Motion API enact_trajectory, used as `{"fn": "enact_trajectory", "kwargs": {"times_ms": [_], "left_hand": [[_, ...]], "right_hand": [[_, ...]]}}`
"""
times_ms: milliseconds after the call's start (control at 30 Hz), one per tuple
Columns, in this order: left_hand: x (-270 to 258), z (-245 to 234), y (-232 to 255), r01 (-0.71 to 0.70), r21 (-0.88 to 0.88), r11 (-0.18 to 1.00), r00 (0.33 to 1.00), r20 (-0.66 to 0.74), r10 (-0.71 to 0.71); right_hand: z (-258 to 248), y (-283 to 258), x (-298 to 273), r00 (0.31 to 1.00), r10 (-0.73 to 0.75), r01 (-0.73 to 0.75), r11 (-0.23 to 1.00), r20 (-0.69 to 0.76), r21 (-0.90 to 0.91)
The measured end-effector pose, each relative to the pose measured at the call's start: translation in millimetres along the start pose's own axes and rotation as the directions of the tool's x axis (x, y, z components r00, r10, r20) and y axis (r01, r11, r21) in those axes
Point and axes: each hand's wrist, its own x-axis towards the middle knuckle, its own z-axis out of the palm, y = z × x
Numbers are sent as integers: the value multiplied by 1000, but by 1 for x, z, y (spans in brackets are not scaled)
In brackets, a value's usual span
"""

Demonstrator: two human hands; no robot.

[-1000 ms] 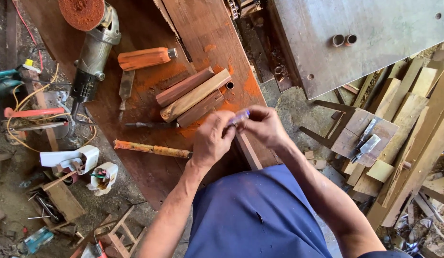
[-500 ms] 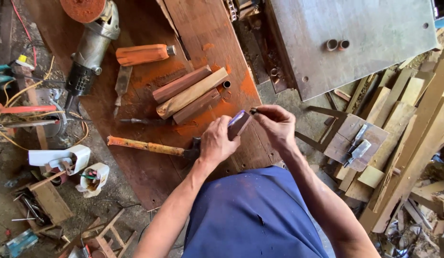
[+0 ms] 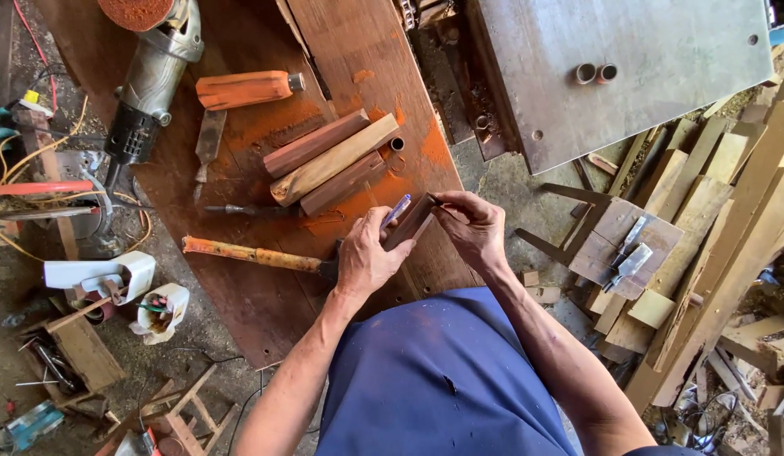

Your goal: Marking a small wooden piece with a pen and then sanding it using an angle grinder.

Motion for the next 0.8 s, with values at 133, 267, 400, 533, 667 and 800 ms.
{"fn": "enact_trajectory", "kwargs": {"times_ms": [133, 267, 400, 533, 667, 800], "left_hand": [[3, 5, -10, 24, -129, 991, 996, -86, -36], [1, -6, -4, 34, -307, 951, 993, -95, -66], [1, -15, 6, -147, -293, 945, 974, -210, 86], [-7, -13, 16, -199, -313, 929, 966, -220, 133], [-8, -12, 17, -324, -196, 926, 927, -261, 269], [-5, -11, 29, -414, -195, 889, 892, -280, 354]], "right_hand": [[0, 0, 1, 999, 37, -36, 998, -6, 55], [-1, 0, 3, 999, 34, -35, 999, 21, 37], [1, 1, 4, 1000, 5, -6, 998, 22, 68], [-1, 1, 5, 999, 0, -1, 1000, 42, 19], [-3, -1, 4, 999, 8, -7, 1000, 45, -21], [1, -3, 3, 1000, -2, 2, 1000, 14, -26]]}}
